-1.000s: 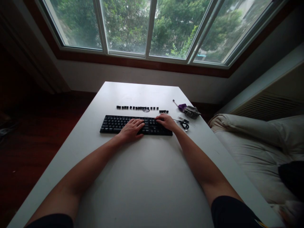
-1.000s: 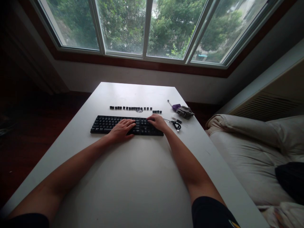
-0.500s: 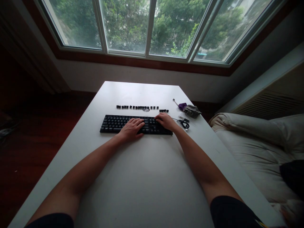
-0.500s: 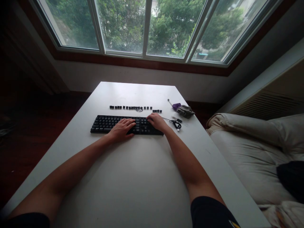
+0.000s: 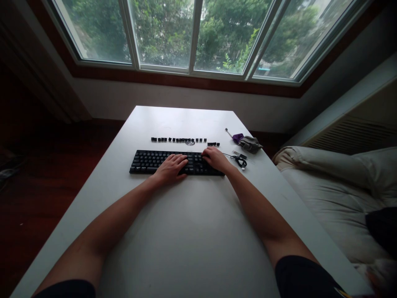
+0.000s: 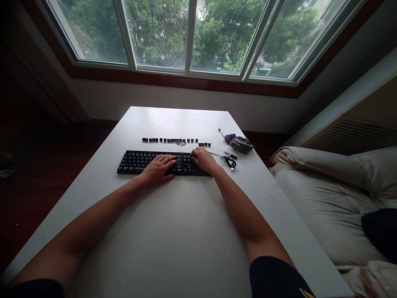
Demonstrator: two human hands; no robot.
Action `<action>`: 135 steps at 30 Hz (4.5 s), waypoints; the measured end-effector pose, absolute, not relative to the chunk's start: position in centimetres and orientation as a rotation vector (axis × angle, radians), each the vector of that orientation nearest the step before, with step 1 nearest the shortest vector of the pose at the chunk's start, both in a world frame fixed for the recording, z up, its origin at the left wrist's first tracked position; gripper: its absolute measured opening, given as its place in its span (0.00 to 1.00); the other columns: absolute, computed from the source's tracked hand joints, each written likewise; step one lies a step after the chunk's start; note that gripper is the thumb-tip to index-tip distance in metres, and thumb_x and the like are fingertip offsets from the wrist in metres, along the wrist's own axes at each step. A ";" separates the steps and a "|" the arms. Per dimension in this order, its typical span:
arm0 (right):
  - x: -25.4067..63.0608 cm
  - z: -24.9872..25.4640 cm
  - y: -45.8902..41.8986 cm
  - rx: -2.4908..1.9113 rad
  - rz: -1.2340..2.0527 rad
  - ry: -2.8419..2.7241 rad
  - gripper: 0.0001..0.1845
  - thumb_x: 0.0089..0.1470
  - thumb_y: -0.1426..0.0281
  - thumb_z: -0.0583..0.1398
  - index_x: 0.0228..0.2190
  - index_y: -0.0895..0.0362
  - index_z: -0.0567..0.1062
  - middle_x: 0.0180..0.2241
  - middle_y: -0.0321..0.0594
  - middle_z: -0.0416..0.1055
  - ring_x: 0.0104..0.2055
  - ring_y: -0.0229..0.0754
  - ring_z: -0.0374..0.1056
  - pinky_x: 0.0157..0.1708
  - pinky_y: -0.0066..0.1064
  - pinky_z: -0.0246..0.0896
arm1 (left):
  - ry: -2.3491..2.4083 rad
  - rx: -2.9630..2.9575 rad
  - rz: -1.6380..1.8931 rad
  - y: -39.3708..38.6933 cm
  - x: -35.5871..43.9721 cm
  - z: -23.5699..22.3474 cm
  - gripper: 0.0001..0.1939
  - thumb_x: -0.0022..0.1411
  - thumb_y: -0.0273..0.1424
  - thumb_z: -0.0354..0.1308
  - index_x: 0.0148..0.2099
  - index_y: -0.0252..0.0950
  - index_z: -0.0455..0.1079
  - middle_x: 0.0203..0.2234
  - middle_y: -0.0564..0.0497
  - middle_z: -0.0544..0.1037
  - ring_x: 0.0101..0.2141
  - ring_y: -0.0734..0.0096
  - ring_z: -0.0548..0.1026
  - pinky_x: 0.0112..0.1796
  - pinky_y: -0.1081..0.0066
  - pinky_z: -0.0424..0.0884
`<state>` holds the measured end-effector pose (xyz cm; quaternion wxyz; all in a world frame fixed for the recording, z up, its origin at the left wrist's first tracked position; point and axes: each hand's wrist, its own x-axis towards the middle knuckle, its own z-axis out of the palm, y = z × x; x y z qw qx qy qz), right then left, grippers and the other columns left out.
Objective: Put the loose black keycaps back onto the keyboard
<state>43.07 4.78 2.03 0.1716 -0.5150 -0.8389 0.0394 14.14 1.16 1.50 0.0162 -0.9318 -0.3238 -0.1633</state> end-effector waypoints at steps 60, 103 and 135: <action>46.3 1.1 5.6 -1.240 0.348 -2.138 0.09 0.59 0.67 0.62 0.41 0.53 0.80 0.39 0.40 0.76 0.40 0.44 0.70 0.42 0.37 0.67 | -1.089 -2.865 -0.595 1.4 14.2 2.4 0.21 0.60 0.38 0.61 0.55 0.40 0.70 0.53 0.43 0.73 0.55 0.51 0.68 0.55 0.51 0.66; 47.6 -0.7 4.5 -1.457 0.093 -1.690 0.15 0.64 0.66 0.52 0.40 0.55 0.78 0.41 0.45 0.76 0.43 0.47 0.70 0.47 0.40 0.68 | -0.863 -2.966 -0.464 1.3 17.9 3.9 0.27 0.63 0.41 0.59 0.61 0.40 0.65 0.59 0.42 0.68 0.59 0.51 0.65 0.59 0.52 0.62; 49.9 -2.3 13.8 -1.665 -0.148 -2.111 0.11 0.58 0.70 0.61 0.43 0.55 0.80 0.46 0.47 0.74 0.54 0.53 0.61 0.55 0.45 0.59 | -1.038 -2.866 -0.494 1.3 24.0 1.8 0.32 0.62 0.50 0.57 0.63 0.39 0.63 0.67 0.45 0.63 0.64 0.48 0.59 0.65 0.47 0.50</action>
